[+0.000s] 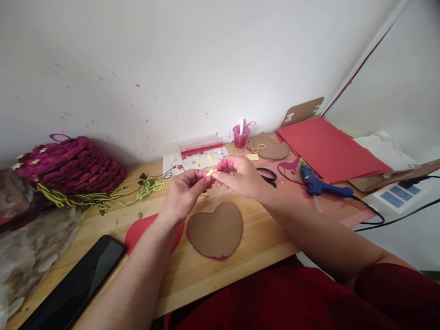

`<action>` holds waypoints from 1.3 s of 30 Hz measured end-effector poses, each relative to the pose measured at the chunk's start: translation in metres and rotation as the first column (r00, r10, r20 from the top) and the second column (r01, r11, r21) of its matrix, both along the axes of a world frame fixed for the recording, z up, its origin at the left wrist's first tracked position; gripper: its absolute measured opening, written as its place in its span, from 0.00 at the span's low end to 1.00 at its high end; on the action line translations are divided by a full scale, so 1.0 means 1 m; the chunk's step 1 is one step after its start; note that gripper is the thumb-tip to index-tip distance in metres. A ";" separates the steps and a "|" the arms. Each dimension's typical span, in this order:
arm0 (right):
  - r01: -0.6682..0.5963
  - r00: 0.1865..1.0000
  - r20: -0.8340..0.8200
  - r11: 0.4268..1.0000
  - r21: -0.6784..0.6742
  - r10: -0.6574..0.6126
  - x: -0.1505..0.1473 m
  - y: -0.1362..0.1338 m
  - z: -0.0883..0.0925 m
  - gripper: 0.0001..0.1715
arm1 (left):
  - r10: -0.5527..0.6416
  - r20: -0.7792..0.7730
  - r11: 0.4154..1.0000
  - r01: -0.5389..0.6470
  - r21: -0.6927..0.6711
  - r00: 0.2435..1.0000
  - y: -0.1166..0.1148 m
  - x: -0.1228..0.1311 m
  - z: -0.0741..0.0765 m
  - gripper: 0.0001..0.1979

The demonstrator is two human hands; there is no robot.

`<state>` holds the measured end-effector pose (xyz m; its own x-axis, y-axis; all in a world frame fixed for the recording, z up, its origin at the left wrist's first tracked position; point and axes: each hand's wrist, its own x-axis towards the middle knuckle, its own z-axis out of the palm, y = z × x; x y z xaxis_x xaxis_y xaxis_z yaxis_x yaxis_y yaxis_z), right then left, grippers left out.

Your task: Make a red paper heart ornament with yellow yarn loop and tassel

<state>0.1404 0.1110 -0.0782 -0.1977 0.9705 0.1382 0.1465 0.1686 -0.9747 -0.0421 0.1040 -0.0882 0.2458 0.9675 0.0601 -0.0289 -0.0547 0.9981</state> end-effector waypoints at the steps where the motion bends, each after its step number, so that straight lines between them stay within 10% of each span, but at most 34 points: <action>1: 0.062 0.996 0.054 0.994 0.087 -0.067 -0.002 -0.002 -0.002 0.10 | 0.023 -0.003 1.000 -0.023 0.000 1.000 0.000 0.001 -0.001 0.15; 8: 0.117 0.921 0.264 0.849 0.515 -0.287 -0.010 -0.014 -0.011 0.07 | 0.095 0.012 0.995 -0.095 0.013 0.995 -0.001 0.006 -0.008 0.14; 16: -0.156 0.984 -0.092 0.986 -0.067 0.150 0.003 0.004 0.000 0.16 | 0.109 0.074 0.993 -0.105 -0.057 0.991 -0.001 0.003 -0.002 0.17; 23: -0.068 0.985 -0.163 0.997 -0.033 0.062 0.001 0.003 0.000 0.18 | 0.113 0.046 0.994 -0.113 -0.007 0.993 -0.004 0.005 0.001 0.15; 34: -0.318 0.903 -0.392 0.885 -0.341 0.173 0.009 0.014 0.000 0.19 | -0.004 0.063 1.000 0.006 -0.026 0.998 -0.001 0.000 0.001 0.12; 39: -0.110 0.965 -0.256 0.968 -0.223 0.051 -0.003 0.010 -0.010 0.15 | 0.055 0.057 0.995 -0.050 -0.084 0.997 -0.001 0.003 0.000 0.15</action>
